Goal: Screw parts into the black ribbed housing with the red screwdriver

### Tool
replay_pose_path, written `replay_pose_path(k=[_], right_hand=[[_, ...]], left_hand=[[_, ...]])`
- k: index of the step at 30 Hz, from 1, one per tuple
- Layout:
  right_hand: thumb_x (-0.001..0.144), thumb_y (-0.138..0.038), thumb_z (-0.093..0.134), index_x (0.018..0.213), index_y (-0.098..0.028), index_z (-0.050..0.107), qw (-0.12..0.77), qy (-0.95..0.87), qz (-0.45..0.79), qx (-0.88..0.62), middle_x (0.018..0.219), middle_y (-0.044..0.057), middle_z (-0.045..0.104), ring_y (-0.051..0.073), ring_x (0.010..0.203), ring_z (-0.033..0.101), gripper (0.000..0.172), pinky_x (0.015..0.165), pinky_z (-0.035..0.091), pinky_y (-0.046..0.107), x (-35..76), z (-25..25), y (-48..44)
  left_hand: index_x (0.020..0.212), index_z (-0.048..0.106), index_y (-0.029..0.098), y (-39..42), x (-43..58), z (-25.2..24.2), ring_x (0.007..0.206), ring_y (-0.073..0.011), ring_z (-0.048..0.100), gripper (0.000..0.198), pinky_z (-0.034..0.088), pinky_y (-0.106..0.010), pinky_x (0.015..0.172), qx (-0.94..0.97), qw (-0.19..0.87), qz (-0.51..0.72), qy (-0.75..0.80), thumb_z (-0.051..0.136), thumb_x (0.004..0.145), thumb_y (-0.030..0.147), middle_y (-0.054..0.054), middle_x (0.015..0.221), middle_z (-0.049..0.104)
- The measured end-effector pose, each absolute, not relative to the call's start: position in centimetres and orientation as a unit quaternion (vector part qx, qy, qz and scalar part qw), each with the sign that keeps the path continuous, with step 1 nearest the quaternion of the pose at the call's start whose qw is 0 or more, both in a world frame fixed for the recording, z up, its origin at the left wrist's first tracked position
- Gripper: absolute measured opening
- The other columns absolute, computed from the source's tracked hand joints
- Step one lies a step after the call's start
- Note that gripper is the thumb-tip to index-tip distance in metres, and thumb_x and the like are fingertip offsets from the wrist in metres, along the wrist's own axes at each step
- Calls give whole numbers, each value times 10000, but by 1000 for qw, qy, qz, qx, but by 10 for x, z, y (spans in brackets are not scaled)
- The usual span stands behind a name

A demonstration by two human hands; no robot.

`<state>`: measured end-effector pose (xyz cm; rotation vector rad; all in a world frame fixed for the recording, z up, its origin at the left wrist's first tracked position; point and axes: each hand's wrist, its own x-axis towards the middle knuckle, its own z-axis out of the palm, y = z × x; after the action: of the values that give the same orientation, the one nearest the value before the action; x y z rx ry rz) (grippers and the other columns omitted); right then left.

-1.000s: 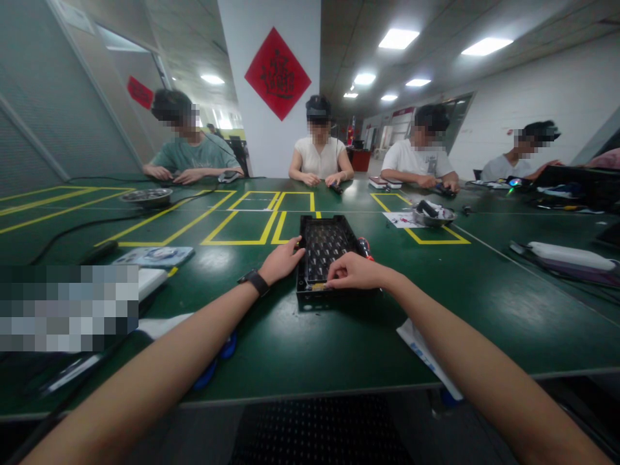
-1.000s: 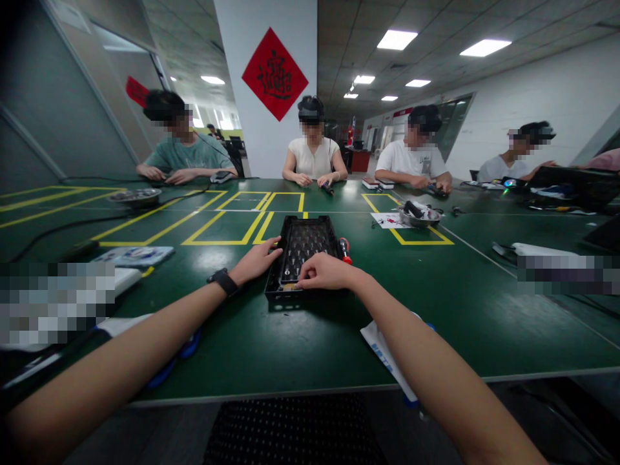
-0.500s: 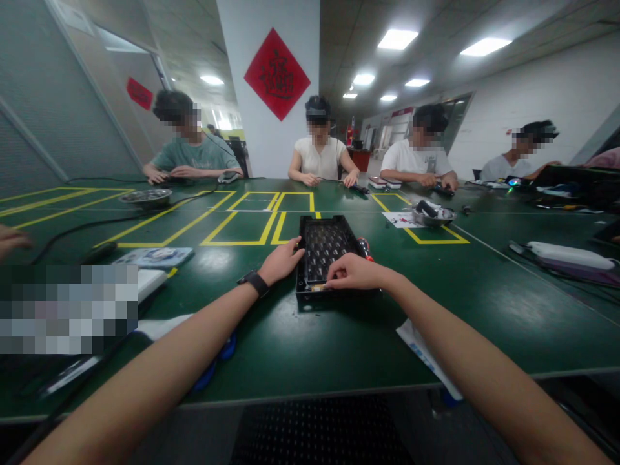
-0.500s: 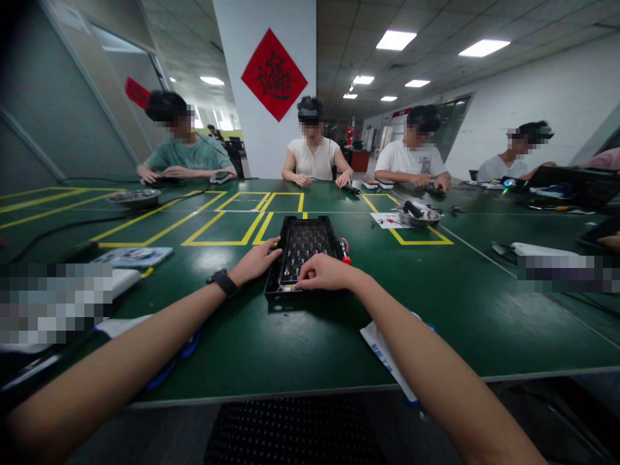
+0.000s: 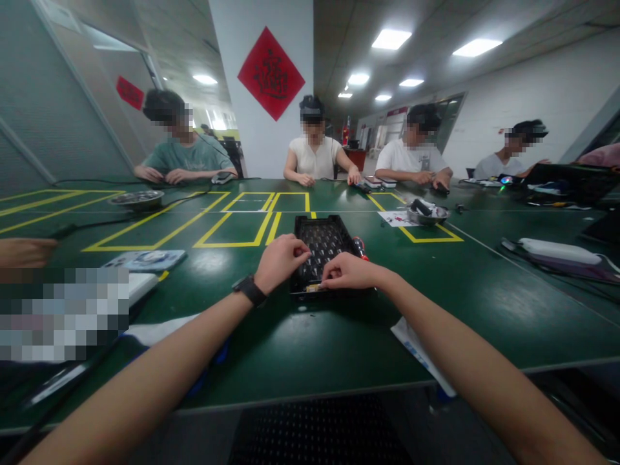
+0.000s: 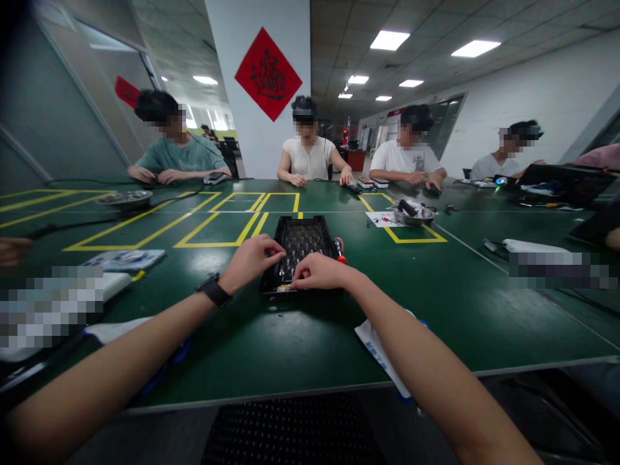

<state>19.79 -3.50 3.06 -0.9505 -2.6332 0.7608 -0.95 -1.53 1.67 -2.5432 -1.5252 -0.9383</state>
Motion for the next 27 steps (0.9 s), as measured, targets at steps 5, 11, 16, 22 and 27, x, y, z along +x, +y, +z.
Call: replay_pose_path(k=[5,11,16,22,27], right_hand=[[738,-405,577,812,-112,688,119,-903,253,-327,551,-22,491,59,490,384,322,475,254,202,198,30,-34],[716,-440,594,807,-113,693,128,-898,263,-330,543,-21,494,62,489,390,353,477,247,205,198,30,-35],[779,-467,509,767,-124,677,321,-844,237,-360,560,-20,489,67,524,392,382,514,275,208,196,34,-32],[846,-406,381,749,-139,626,610,-599,238,-462,461,-52,346,59,426,322,375,455,287,194,226,40,28],[808,-252,449,640,-121,587,528,-492,284,-632,400,-50,374,58,358,327,253,412,322,203,270,37,72]], left_hand=[[761,697,218,-23,-4,19,756,-193,556,251,407,-295,666,-813,13,-245,-529,569,735,432,-59,804,625],[704,706,223,-19,-9,16,604,-160,544,300,343,-263,549,-811,-51,-201,-547,582,687,495,-36,666,647],[722,714,210,-11,-12,12,572,-137,536,303,315,-239,517,-818,-114,-191,-531,605,657,485,-25,656,658],[722,724,189,0,-12,7,549,-124,527,266,307,-231,503,-823,-168,-177,-513,650,624,425,-23,644,662],[710,722,186,0,-12,6,546,-125,526,246,310,-230,499,-821,-149,-190,-517,650,641,411,-28,640,660]])
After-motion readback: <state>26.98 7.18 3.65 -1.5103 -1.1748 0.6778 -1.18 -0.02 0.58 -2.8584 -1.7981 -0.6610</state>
